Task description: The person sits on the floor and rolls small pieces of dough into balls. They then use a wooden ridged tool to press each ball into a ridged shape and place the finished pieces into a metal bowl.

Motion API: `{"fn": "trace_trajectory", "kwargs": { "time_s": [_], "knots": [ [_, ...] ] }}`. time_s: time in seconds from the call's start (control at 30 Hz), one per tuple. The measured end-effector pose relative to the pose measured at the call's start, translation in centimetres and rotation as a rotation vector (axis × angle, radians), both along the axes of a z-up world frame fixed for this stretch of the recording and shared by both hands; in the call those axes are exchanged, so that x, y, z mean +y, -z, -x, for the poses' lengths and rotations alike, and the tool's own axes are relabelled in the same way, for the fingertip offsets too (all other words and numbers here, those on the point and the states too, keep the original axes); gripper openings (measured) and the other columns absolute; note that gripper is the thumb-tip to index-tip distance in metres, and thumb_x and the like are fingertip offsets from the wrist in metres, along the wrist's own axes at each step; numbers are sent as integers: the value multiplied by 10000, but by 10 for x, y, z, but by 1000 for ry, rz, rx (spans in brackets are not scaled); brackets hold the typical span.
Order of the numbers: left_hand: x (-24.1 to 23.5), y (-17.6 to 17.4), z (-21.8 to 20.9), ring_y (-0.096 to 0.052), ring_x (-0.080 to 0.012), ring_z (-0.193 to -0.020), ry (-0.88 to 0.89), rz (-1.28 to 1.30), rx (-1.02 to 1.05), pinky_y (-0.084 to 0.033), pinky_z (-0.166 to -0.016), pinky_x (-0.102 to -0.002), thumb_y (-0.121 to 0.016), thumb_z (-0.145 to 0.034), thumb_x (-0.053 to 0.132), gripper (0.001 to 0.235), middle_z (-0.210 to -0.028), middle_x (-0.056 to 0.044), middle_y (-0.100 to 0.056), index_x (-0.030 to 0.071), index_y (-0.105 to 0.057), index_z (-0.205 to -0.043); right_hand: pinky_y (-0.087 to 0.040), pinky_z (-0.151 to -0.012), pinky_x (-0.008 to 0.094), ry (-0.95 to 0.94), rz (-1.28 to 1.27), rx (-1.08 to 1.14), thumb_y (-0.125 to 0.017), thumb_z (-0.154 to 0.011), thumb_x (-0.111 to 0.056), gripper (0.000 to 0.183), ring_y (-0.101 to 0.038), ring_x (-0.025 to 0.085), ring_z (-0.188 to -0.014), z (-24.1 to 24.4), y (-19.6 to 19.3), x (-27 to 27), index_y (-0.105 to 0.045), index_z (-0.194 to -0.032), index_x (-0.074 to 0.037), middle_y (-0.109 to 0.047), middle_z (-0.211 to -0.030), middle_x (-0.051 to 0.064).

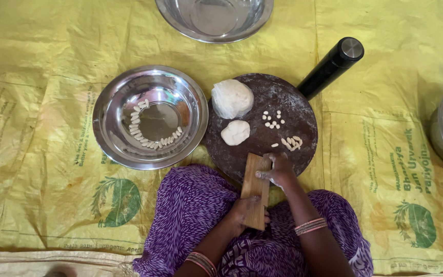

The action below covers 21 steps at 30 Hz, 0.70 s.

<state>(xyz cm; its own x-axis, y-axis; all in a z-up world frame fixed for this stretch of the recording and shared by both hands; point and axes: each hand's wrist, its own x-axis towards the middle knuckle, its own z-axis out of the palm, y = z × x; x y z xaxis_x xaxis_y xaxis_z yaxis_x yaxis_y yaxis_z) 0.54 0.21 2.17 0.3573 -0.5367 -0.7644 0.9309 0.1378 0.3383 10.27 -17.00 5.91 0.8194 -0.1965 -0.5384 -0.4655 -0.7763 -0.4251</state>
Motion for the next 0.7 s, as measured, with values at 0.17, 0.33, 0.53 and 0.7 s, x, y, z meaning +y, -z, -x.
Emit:
{"fn": "trace_trajectory", "kwargs": {
  "time_s": [0.17,0.33,0.53,0.7],
  "knots": [
    [0,0,2,-759,-288,-843,0,4,-25,-653,-741,-425,-496,-1049,381,521,-1011,-208,-711,-63,-549,-1318,-578,-971,389,-38,5,0,-985,-608,-315,776,-697,295,-1102,-8,17,-11,-680,-1287,-94,-683,-1251,196],
    [0,0,2,-760,-285,-846,-6,19,-26,-655,-743,-428,-517,-1049,381,533,-1015,-206,-713,-78,-554,-1318,-609,-777,354,-35,-29,-41,-994,-596,-274,645,-757,212,-826,-15,27,-17,-743,-1139,-33,-784,-972,130],
    [0,1,2,-757,-303,-876,-8,7,-18,-654,-762,-444,-535,-1040,387,532,-1034,-219,-711,-65,-540,-1321,-605,-765,354,-4,-36,-86,-968,-636,-326,602,-764,212,-828,-17,32,-18,-757,-1120,-37,-796,-980,136],
    [-2,14,4,-750,-308,-870,-24,42,-11,-648,-763,-456,-531,-1033,394,529,-1044,-209,-700,-50,-550,-1319,-586,-791,376,-104,94,-129,-938,-682,-387,414,-760,243,-823,-21,35,-21,-815,-975,-122,-790,-919,115]
  ]
}}
